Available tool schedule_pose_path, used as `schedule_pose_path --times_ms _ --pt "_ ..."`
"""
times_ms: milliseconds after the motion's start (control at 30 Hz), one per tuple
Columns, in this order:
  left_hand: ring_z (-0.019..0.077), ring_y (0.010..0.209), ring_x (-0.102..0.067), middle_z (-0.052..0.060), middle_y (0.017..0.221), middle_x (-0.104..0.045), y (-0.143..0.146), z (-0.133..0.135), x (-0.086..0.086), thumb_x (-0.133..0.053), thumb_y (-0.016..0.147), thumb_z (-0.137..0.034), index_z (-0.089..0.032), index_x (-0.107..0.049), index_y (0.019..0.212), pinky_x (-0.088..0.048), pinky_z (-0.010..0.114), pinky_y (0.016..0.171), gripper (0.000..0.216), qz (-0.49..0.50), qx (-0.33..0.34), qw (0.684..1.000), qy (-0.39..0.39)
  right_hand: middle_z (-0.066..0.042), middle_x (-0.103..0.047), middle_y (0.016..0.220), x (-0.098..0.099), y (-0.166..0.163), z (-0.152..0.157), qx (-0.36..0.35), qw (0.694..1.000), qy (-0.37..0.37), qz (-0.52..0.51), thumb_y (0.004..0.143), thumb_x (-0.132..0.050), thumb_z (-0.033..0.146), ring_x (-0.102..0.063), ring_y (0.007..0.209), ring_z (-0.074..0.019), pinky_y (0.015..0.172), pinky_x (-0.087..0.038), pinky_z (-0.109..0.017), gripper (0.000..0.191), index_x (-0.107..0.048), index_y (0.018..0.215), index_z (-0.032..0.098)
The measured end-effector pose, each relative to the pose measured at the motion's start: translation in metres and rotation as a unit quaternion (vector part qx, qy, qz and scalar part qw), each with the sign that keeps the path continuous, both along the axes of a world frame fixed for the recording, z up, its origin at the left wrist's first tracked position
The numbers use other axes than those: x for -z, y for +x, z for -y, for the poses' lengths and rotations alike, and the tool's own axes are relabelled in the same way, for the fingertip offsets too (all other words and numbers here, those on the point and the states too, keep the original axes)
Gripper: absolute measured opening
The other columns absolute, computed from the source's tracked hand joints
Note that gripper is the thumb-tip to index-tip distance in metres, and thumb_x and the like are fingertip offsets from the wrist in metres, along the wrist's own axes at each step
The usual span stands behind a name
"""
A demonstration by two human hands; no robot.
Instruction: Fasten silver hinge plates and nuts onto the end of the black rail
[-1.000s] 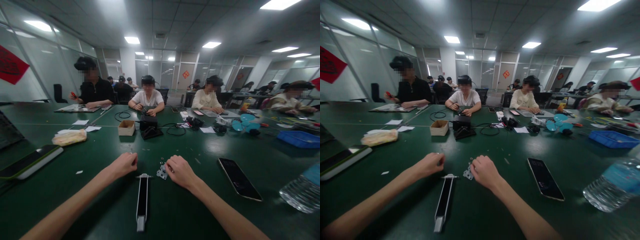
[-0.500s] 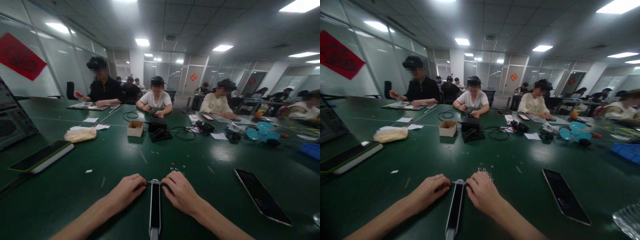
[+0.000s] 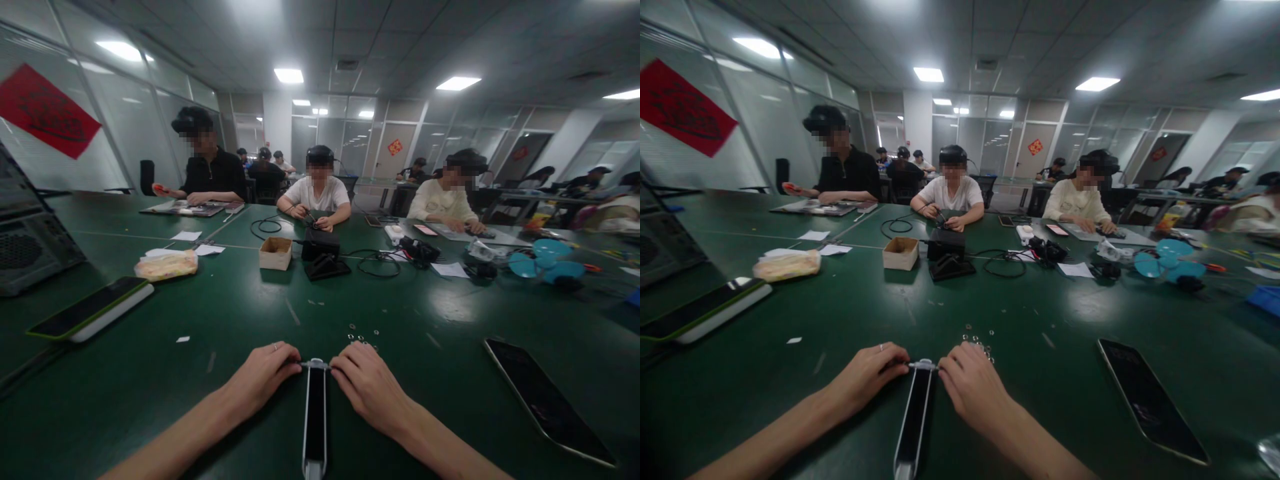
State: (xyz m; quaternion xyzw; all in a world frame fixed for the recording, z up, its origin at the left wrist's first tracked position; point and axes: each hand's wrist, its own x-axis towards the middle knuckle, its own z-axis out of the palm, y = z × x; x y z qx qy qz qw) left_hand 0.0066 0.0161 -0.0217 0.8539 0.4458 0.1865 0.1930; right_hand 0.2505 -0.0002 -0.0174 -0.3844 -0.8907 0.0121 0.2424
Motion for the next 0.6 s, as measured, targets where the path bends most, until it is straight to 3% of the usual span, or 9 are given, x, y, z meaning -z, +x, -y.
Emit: schedule_pose_path --times_ms 600 --pt "0.0147 0.076 -0.062 0.003 0.087 -0.064 0.0035 -0.0045 0.0073 -0.045 0.097 -0.023 -0.018 -0.057 0.101 -0.050 0.024 0.070 0.013 0.030 0.093 0.993 0.066 -0.006 -0.059 0.078 0.0059 -0.0032 -0.0061 -0.059 0.996 0.031 -0.062 0.093 -0.044 0.014 -0.047 0.071 -0.0170 0.064 -0.038 -0.030 0.019 -0.062 0.088 0.013"
